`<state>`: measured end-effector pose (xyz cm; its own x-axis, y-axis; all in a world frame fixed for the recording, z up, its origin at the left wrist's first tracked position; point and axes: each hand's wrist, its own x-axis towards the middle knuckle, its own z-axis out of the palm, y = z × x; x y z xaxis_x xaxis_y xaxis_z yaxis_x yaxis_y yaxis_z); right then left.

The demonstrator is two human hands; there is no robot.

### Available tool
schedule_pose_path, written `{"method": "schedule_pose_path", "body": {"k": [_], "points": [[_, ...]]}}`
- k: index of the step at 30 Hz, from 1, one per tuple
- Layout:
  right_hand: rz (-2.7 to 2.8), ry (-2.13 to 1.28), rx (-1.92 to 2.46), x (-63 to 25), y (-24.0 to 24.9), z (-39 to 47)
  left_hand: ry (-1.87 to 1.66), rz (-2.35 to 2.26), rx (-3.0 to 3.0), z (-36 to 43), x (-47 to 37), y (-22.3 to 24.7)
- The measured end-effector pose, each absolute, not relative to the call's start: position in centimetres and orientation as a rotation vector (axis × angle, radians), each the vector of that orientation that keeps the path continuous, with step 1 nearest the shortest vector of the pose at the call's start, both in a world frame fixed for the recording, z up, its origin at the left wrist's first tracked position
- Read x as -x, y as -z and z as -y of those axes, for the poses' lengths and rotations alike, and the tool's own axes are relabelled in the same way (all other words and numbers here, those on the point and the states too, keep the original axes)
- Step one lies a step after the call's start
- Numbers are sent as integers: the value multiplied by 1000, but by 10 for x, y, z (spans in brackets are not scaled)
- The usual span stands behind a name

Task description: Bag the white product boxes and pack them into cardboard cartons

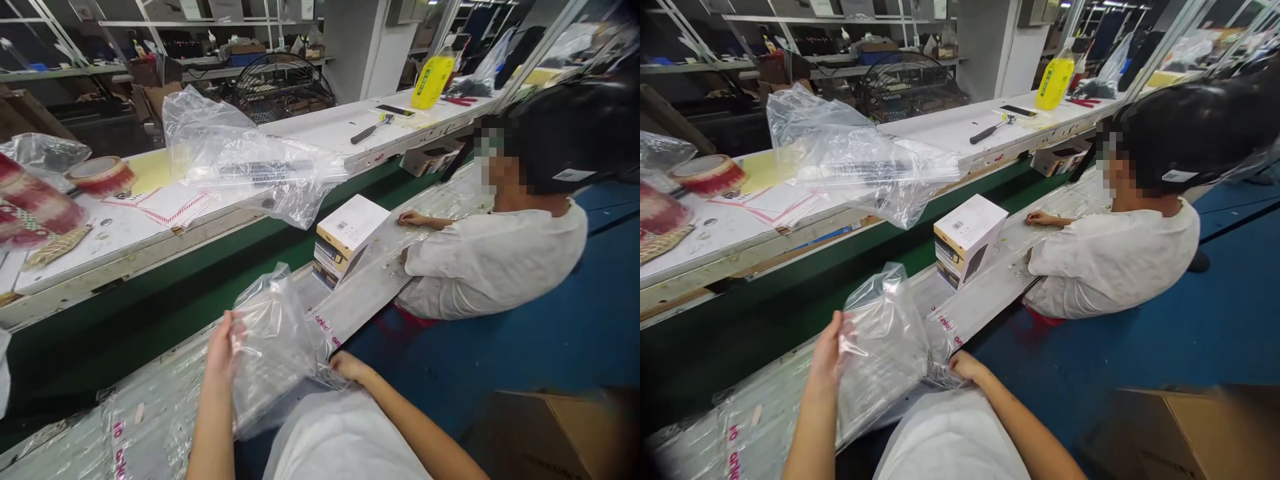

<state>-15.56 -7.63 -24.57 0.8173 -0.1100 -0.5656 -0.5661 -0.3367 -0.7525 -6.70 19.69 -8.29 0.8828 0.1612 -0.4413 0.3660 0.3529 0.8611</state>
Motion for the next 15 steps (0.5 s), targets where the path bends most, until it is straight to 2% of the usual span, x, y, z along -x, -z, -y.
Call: {"method": "schedule_pose_path", "body": {"k": [4,7,11,15], "points": [[-651,-328,1970,135,252,103,-124,-505,-1366,-261,102,85],[-726,-169,1968,124,245,127,-84,-520,-1361,-277,129,89],[-808,-52,1974,138,228,162,142,-539,-1453,-262,140,100],[-944,-23,2055,178,209,193,92,-567,-1254,-218,119,105]]}}
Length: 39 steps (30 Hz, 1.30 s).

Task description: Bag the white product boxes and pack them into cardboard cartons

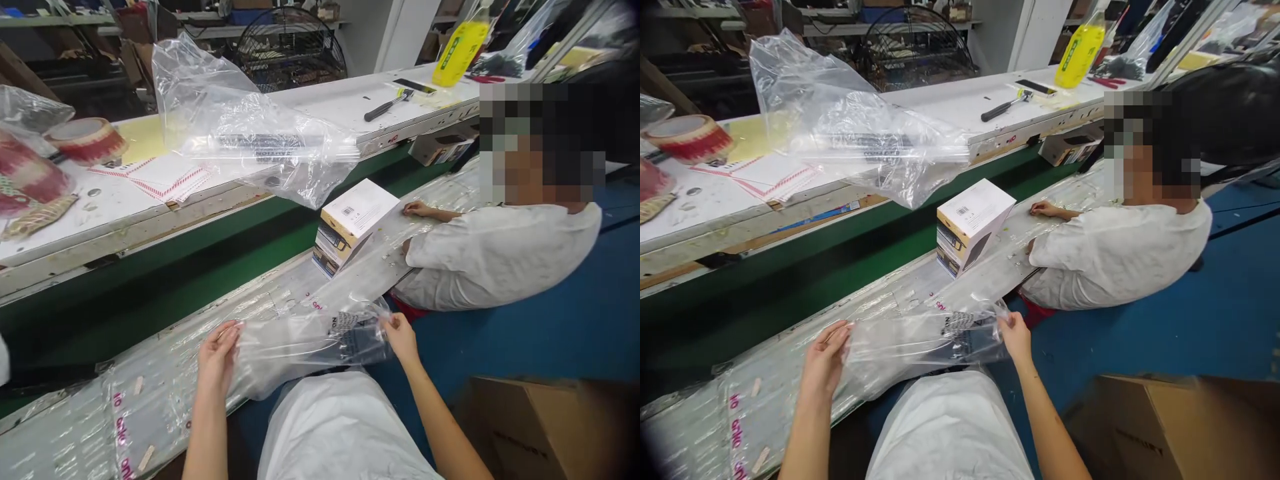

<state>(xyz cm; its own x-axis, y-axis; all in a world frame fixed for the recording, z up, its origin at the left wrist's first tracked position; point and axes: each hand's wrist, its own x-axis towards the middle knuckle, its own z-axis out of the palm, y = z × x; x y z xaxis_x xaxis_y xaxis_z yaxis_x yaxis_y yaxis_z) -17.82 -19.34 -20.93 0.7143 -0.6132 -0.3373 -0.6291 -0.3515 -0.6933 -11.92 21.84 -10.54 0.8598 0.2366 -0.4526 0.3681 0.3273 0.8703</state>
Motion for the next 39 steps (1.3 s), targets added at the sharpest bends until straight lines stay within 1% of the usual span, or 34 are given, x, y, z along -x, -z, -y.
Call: {"method": "schedule_pose_path", "body": {"k": [3,5,7,8,9,11,13,15,18,21,23,25,27,29,30,31,33,36,39], "points": [[-1041,12,2188,204,178,197,356,-433,-1153,-176,98,97],[-891,157,2301,214,143,181,515,-323,-1179,-145,88,89],[-558,259,2322,216,103,149,544,-272,-1207,-112,83,82],[-396,233,2283,215,85,130,530,-276,-1204,-95,83,79],[-286,186,2252,212,69,111,510,-288,-1183,-78,83,76],[-193,205,2273,202,51,78,497,-304,-1104,-50,87,70],[-177,259,2251,189,48,61,546,-294,-1024,-33,89,65],[-176,251,2160,179,52,64,573,-285,-996,-29,86,61],[-225,157,2051,171,59,101,432,-218,-1108,-46,74,61],[-419,213,1957,166,59,155,203,-109,-1286,-73,59,61],[-548,232,1922,162,50,185,167,-55,-1371,-86,53,57],[-553,249,2038,163,32,197,238,-8,-1448,-92,53,48],[-321,386,2225,168,10,187,357,26,-1479,-89,59,35],[94,536,2372,175,-6,160,486,59,-1404,-81,67,22],[274,548,2434,176,-8,146,549,79,-1344,-77,72,17],[400,518,2511,175,-8,132,599,110,-1298,-73,75,13],[450,398,2703,166,0,115,605,229,-1382,-68,80,8],[454,199,2839,147,10,117,325,636,-1945,-66,79,10],[568,-95,2886,137,4,135,54,1141,-2445,-60,71,14]]}}
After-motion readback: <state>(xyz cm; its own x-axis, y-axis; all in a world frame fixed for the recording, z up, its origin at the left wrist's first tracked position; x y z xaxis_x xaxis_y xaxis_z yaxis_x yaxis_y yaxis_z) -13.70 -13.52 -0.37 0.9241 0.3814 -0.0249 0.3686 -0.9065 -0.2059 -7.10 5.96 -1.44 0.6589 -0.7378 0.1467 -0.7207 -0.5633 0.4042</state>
